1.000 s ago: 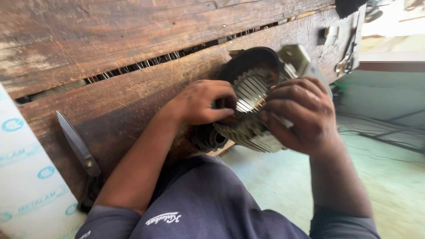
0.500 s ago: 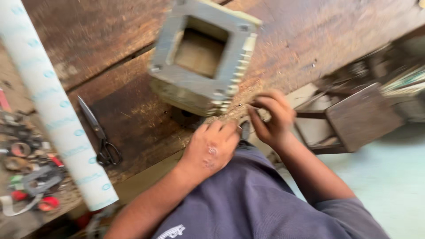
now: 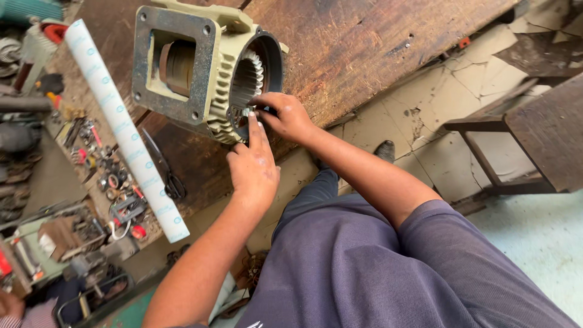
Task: The person repeatedly places small white rectangular pieces into the slots of a beige motor housing on a wooden workbench. They rotate the housing to access different sides and continue inserting pieces until the visible slots are filled.
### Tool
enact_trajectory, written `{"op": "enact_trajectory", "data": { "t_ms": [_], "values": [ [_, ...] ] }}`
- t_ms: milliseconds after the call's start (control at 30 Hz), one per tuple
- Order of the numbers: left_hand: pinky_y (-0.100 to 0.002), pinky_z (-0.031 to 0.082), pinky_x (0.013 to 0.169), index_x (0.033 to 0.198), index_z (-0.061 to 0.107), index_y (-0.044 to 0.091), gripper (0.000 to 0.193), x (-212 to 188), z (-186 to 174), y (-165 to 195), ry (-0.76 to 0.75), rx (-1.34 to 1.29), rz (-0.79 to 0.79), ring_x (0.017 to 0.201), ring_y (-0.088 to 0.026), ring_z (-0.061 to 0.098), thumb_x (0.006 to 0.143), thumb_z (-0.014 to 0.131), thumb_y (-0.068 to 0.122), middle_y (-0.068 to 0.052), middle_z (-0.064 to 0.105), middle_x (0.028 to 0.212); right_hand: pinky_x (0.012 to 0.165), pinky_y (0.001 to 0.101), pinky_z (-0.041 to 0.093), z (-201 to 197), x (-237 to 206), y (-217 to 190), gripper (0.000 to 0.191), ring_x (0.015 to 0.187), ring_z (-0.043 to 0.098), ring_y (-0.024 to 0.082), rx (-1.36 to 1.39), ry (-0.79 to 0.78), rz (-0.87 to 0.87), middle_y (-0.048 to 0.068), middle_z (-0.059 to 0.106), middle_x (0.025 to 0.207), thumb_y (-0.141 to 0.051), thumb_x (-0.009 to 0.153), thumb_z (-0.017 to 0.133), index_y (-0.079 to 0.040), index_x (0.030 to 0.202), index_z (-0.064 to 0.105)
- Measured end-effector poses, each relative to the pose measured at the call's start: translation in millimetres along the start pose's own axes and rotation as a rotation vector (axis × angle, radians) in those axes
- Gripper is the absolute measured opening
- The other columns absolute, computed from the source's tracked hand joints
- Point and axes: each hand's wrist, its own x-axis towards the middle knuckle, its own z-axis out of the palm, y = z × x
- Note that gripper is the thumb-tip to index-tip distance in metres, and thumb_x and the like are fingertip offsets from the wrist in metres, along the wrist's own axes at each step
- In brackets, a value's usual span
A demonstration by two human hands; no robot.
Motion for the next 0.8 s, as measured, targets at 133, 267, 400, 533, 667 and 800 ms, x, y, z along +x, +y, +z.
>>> {"op": "enact_trajectory", "data": {
  "t_ms": [133,267,400,533,667,800],
  "values": [
    [-0.037,0.049,0.065,0.157,0.031,-0.002,0.101,8,1,2,-0.015,0.093,-0.031,0.085,-0.027,0.062,0.082,0.073,0.050,-0.019,0.015,0.168,0.090,0.0425,0.058,1,3,-4,0.028,0.104,0.072,0.036,0.048,0.007,0.025,0.016,0.073,0.113,-0.010,0.091,0.074,-0.006,0.119,0.069],
    [-0.037,0.049,0.065,0.158,0.030,-0.003,0.102,9,0,7,-0.060,0.103,-0.041,0.086,-0.027,0.062,0.083,0.073,0.051,-0.019,0.015,0.168,0.089,0.0426,0.057,0,1,-4,0.027,0.105,0.071,0.036,0.076,0.006,0.021,0.015,0.073,0.113,-0.009,0.091,0.072,-0.005,0.118,0.068],
    [-0.038,0.049,0.065,0.157,0.030,-0.004,0.104,11,0,9,-0.091,0.079,-0.048,0.086,-0.027,0.063,0.082,0.073,0.053,-0.020,0.017,0.167,0.088,0.0427,0.057,6,-1,-3,0.024,0.102,0.071,0.036,0.085,0.035,0.057,0.014,0.072,0.110,-0.009,0.090,0.072,-0.006,0.114,0.068],
    [-0.036,0.050,0.065,0.156,0.033,-0.003,0.099,12,-1,6,-0.063,0.107,-0.032,0.086,-0.025,0.063,0.083,0.073,0.051,-0.020,0.019,0.167,0.086,0.0430,0.057,10,-1,0,0.023,0.101,0.070,0.036,0.074,0.041,0.095,0.013,0.072,0.107,-0.009,0.090,0.072,-0.007,0.113,0.068],
    [-0.035,0.051,0.064,0.156,0.034,-0.004,0.100,12,-3,6,-0.073,0.095,-0.027,0.085,-0.024,0.063,0.083,0.072,0.053,-0.021,0.020,0.166,0.084,0.0428,0.057,11,-1,2,0.021,0.100,0.071,0.035,0.058,0.053,0.081,0.012,0.072,0.106,-0.009,0.089,0.072,-0.008,0.110,0.069],
    [-0.034,0.052,0.063,0.155,0.034,-0.004,0.100,12,-5,5,-0.084,0.082,-0.016,0.083,-0.024,0.064,0.084,0.072,0.054,-0.022,0.020,0.165,0.084,0.0424,0.058,12,-2,2,0.019,0.099,0.071,0.034,0.056,0.050,0.086,0.011,0.072,0.104,-0.008,0.091,0.072,-0.008,0.109,0.068]
  ]
}}
